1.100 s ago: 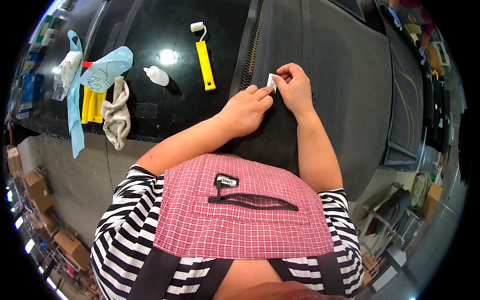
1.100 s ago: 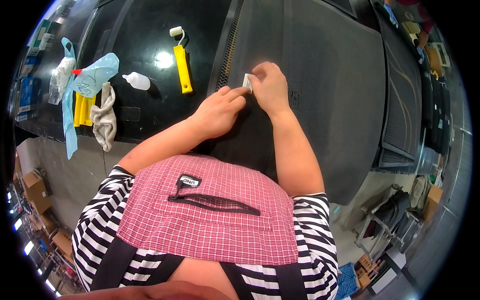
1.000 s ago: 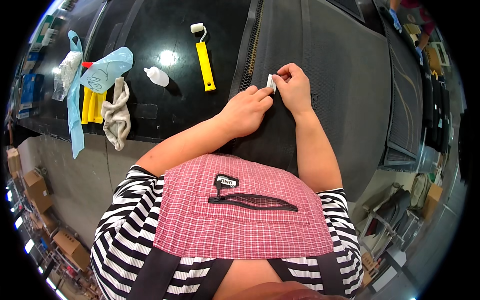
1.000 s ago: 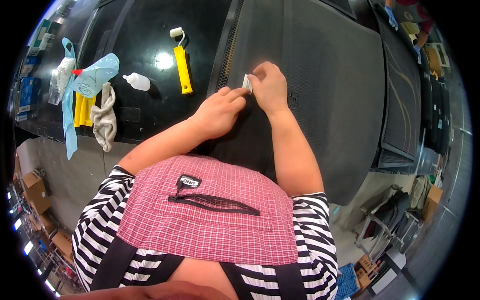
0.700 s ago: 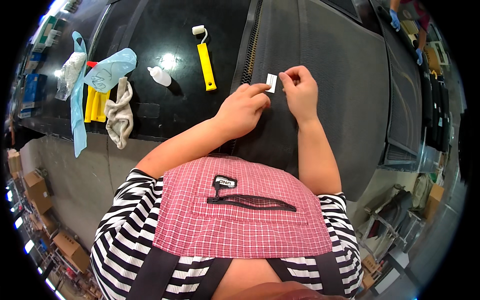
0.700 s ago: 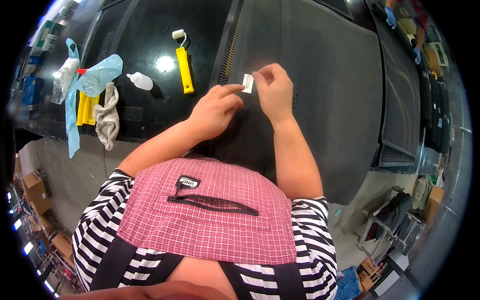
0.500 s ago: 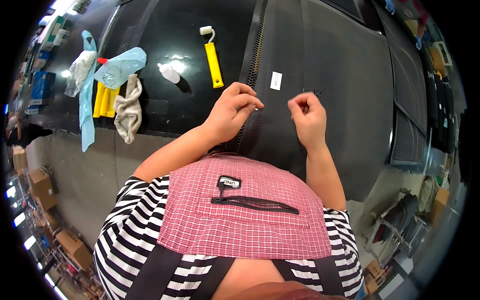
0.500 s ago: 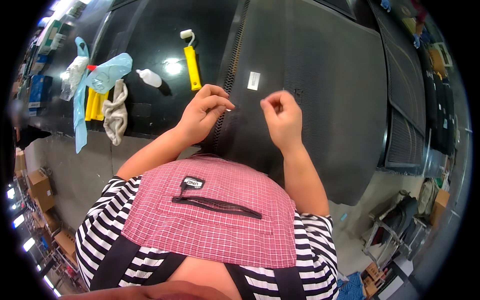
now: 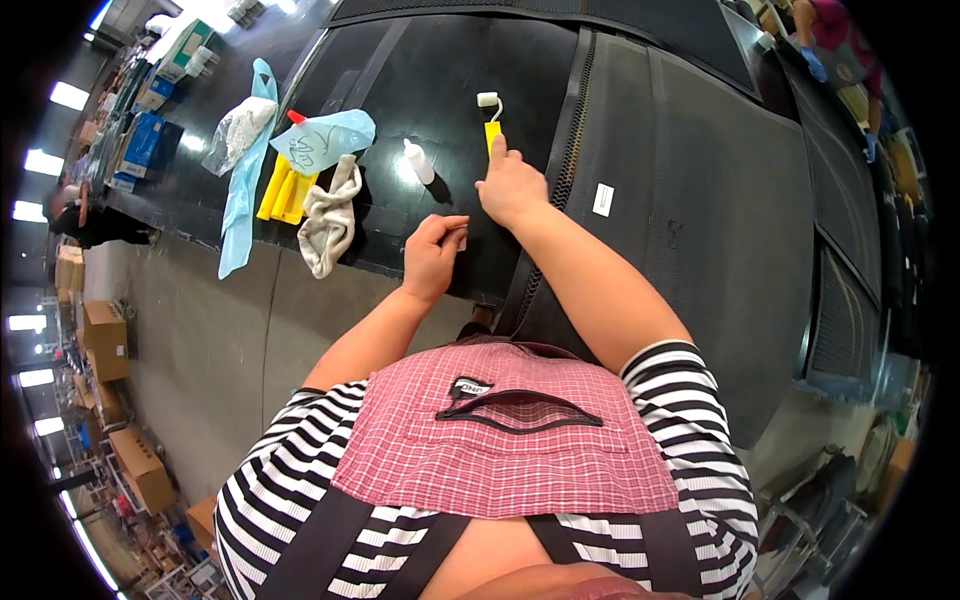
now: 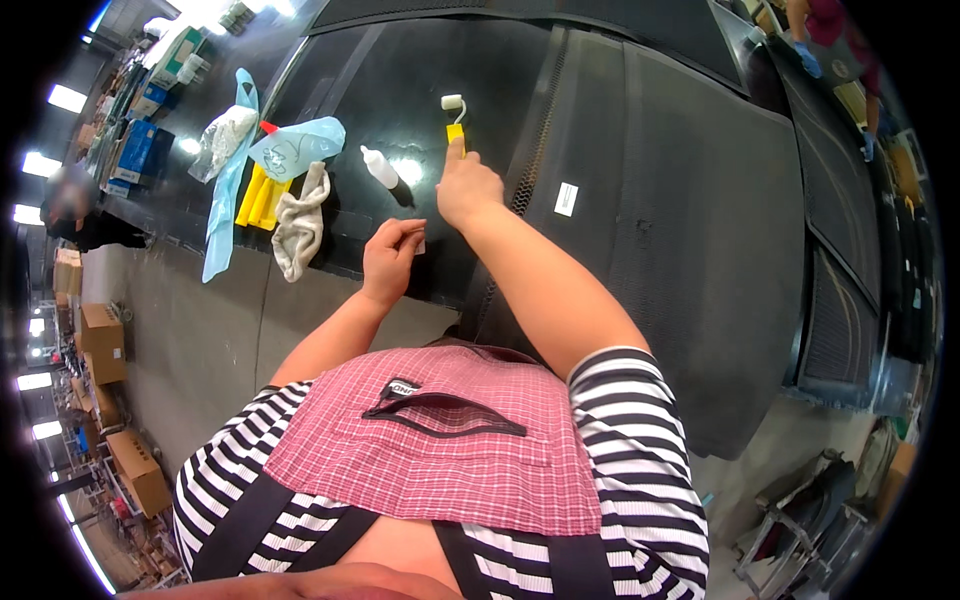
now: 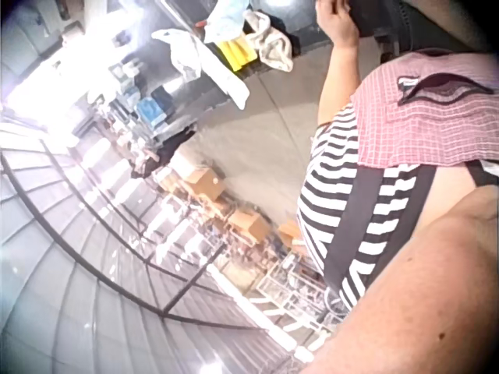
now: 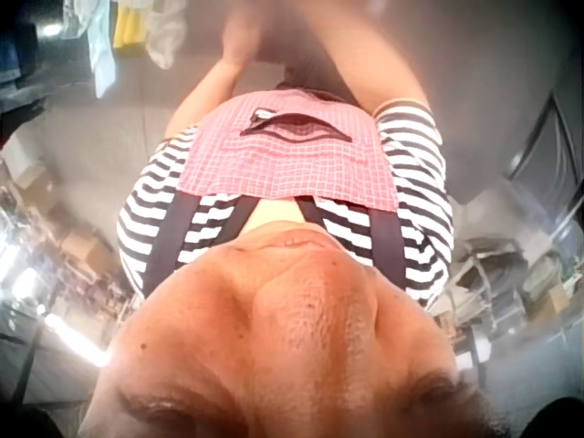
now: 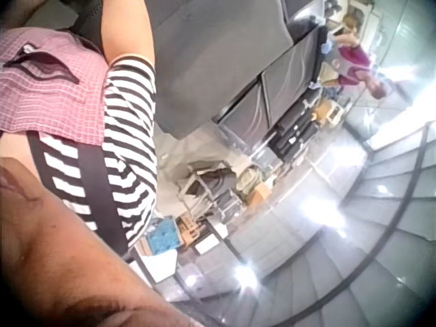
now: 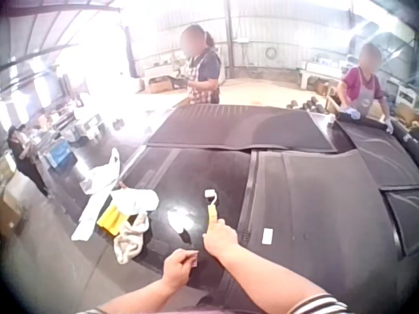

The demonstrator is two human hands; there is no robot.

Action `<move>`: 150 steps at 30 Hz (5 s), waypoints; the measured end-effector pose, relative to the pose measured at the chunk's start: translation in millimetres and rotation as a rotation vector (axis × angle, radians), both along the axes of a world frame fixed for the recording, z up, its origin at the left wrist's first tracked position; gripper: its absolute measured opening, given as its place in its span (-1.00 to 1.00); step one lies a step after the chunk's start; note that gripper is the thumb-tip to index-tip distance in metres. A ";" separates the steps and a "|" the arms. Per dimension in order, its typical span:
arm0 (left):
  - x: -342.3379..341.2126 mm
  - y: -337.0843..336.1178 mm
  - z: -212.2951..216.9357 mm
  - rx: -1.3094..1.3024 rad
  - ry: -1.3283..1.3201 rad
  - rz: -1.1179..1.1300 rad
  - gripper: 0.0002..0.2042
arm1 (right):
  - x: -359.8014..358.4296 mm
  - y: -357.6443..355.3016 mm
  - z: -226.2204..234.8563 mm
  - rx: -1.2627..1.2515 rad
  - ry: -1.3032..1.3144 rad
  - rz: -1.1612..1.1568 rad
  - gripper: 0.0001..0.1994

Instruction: The person assembles car floor mats by applying adhesive from a bottle to the edges of a black mat and pressing down a smaller mesh insert. They use a yellow roller tool to smooth the insert and ensure it adheres properly. The process is repeated for multiple mats in a workshop setting.

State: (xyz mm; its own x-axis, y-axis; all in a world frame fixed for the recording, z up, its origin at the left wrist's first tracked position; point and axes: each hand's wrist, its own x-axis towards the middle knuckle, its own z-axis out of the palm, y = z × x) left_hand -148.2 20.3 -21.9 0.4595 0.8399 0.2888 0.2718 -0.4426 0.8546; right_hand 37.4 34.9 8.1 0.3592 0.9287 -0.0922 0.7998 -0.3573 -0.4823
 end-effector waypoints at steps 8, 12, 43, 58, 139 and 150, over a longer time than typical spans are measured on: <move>-4.7 -3.9 -12.3 -0.045 -0.014 -0.074 -0.94 | 8.5 -107.2 18.9 0.500 0.169 -0.082 -0.31; 12.0 -20.2 7.9 0.231 0.009 -0.382 -0.87 | 18.0 -211.8 36.9 0.435 0.064 -0.164 -0.29; 74.7 -48.2 -0.4 0.286 0.068 -0.884 -0.71 | 31.3 -191.7 62.4 -0.050 0.022 -0.234 -0.34; 74.9 -49.2 0.5 0.269 0.052 -0.886 -0.89 | 52.9 -202.5 81.5 0.239 0.196 -0.318 -0.42; 72.9 -46.4 -2.9 0.272 0.062 -0.897 -0.92 | 34.6 -209.0 69.7 0.032 0.036 -0.252 -0.37; 76.7 -43.8 5.4 0.176 0.026 -0.899 -0.92 | 30.2 -220.5 67.4 0.032 0.044 -0.222 -0.34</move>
